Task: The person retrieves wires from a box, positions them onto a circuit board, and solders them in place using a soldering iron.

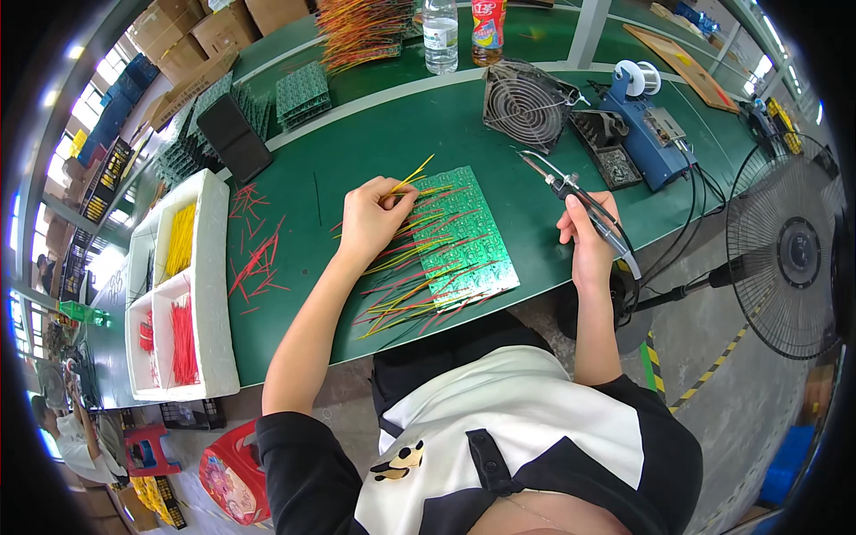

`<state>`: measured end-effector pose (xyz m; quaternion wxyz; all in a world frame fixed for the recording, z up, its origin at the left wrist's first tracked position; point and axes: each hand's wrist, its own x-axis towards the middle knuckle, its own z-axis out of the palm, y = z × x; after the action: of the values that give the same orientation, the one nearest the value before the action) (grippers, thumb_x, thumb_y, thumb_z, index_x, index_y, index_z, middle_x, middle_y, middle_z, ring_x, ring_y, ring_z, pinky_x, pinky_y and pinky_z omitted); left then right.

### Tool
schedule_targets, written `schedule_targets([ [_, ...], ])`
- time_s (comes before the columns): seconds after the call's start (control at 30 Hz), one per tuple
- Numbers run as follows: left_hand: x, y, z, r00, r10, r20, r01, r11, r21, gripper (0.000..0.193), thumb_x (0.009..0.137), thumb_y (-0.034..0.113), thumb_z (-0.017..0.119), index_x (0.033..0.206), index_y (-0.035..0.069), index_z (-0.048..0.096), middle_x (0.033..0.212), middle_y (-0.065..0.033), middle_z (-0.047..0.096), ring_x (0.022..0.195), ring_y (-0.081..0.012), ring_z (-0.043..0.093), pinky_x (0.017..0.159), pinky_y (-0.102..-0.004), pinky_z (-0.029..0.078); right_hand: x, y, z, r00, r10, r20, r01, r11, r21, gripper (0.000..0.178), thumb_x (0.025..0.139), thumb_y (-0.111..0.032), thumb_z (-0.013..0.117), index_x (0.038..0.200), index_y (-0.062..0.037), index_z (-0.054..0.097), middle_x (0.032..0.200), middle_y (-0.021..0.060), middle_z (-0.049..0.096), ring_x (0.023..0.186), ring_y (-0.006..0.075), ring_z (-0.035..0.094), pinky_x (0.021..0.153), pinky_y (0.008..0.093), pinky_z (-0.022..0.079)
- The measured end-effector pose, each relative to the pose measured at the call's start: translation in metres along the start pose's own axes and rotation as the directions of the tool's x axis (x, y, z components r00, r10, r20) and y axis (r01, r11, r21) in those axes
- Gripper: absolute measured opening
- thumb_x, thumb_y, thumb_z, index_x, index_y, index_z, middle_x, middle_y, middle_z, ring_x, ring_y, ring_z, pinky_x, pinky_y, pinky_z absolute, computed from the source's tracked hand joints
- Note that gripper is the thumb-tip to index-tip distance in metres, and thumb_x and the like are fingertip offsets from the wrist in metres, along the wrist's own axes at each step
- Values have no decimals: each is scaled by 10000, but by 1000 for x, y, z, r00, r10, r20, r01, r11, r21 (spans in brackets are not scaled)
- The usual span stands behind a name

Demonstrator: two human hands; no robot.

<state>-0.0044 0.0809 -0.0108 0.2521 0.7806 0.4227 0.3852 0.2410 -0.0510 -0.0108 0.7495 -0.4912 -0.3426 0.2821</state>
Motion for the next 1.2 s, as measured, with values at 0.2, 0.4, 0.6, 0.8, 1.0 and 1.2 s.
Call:
schedule_targets([
  [0.2, 7, -1, 4, 1000, 23, 12, -22, 999, -26, 120, 744, 99, 682, 819, 6, 682, 546, 6, 387, 493, -61, 320, 466, -236, 292, 5, 1, 0, 1000, -9, -15, 9, 1000, -17, 170, 832, -91, 637, 861, -31, 480, 634, 75, 566, 484, 94, 500, 456, 203, 399],
  [0.4, 3, -4, -9, 999, 26, -28, -26, 1000, -7, 126, 749, 113, 682, 819, 8, 676, 558, 1, 460, 498, -63, 376, 478, -228, 337, 4, 6, 9, 1000, -30, 3, 30, 998, -48, 164, 833, -98, 637, 871, -34, 491, 624, 67, 561, 488, 85, 494, 458, 199, 386],
  [0.6, -3, -6, -4, 1000, 16, -22, -16, 1000, -12, 196, 825, 218, 605, 864, 39, 673, 764, -155, 627, 645, -260, 609, 610, -339, 485, -1, 15, -1, 991, -114, -69, 95, 967, -235, 178, 853, -195, 633, 829, -78, 500, 609, -19, 452, 488, 30, 363, 431, 175, 269],
  [0.8, -4, 3, -11, 922, 270, -278, -248, 962, 114, 196, 873, 164, 499, 762, 66, 626, 752, -117, 530, 782, -286, 534, 705, -400, 435, 1, 13, -12, 984, -176, 18, 177, 971, -162, 189, 879, -195, 597, 784, -73, 488, 604, -12, 442, 513, 41, 375, 487, 179, 292],
  [1.0, 4, 13, -30, 960, 98, -261, -142, 977, -158, 148, 917, 143, 453, 847, 18, 489, 686, -111, 496, 591, -279, 460, 602, -372, 402, 4, 19, -6, 982, -190, 13, 190, 967, -169, 179, 880, -192, 601, 785, -72, 508, 627, -16, 471, 525, 38, 381, 502, 181, 301],
  [1.2, 3, 12, -25, 952, -26, -305, -107, 905, -413, 141, 936, 132, 426, 878, 11, 381, 611, -68, 421, 550, -150, 404, 528, -314, 356, 2, 20, -4, 971, -238, -13, 233, 957, -173, 184, 877, -183, 602, 775, -65, 504, 622, -7, 485, 520, 42, 391, 502, 184, 310],
])
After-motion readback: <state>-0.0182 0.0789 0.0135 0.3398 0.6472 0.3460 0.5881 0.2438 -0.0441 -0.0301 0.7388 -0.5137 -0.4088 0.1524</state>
